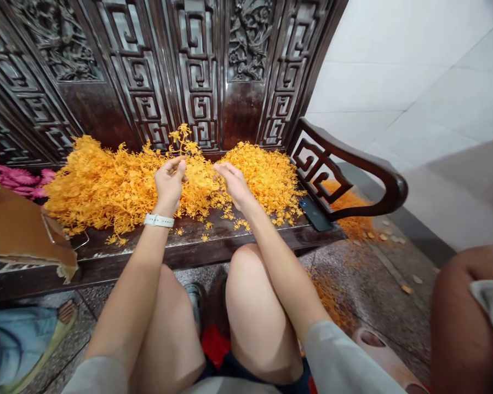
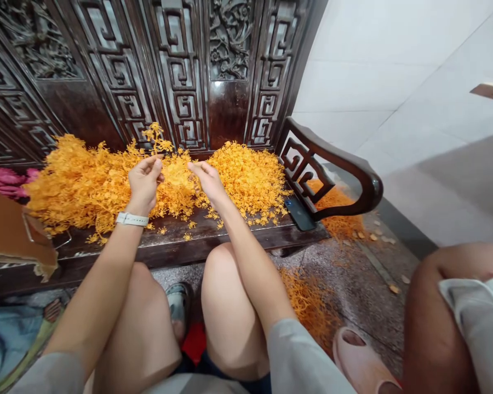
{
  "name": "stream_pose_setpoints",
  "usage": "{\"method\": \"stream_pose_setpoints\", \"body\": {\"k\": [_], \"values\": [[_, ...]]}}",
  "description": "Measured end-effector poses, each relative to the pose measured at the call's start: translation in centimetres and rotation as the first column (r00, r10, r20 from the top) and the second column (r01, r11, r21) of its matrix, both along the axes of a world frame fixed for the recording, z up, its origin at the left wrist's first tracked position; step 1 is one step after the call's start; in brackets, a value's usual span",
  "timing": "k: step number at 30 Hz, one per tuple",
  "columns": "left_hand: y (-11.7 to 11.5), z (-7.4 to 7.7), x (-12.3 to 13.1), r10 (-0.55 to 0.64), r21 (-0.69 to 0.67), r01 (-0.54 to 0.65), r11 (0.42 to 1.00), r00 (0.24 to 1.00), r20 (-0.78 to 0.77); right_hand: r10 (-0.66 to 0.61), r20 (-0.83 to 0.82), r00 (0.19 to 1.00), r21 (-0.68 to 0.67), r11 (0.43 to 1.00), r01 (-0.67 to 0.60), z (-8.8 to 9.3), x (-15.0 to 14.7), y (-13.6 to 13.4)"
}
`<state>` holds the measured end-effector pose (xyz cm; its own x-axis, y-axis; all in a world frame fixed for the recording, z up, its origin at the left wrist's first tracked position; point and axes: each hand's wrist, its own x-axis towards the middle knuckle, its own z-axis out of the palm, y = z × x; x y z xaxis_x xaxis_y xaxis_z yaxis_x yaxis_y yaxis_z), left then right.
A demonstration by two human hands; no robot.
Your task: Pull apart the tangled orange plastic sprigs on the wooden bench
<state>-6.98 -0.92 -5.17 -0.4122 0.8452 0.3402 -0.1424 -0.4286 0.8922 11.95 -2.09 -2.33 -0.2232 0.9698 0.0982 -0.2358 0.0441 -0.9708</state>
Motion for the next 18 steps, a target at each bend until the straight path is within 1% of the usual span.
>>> {"method": "stream_pose_setpoints", "body": {"k": [3, 7, 9, 12, 15, 18], "values": [[0.1, 0.0, -0.2, 0.037, -0.004, -0.037, 0.999, 0.997, 0.07, 0.002, -0.088, 0.996, -0.059, 0.998, -0.008, -0.1, -0.1, 0.0], [0.0, 0.1, -0.3, 0.02, -0.031, -0.015, 0.999, 0.99, 0.141, -0.033, -0.197, 0.98, -0.099, 0.995, 0.014, -0.1, -0.1, 0.1], [-0.2, 0.3, -0.2, -0.01, -0.045, 0.018, 0.999, 0.987, 0.163, -0.058, -0.207, 0.977, -0.103, 0.994, 0.037, -0.2, -0.1, 0.3], [-0.6, 0.5, 0.2, -0.029, -0.065, 0.041, 0.997, 0.985, 0.168, -0.14, -0.189, 0.972, -0.065, 0.989, 0.13, -0.7, 0.1, 0.7], [-0.6, 0.4, 0.4, 0.044, -0.088, -0.033, 0.996, 0.992, 0.12, -0.249, -0.134, 0.959, 0.013, 0.967, 0.253, -1.0, 0.5, 1.3], [0.1, 0.4, 0.3, 0.178, -0.102, -0.171, 0.98, 0.982, 0.065, -0.34, -0.121, 0.933, 0.109, 0.929, 0.353, -0.4, 0.5, 0.9]]}}
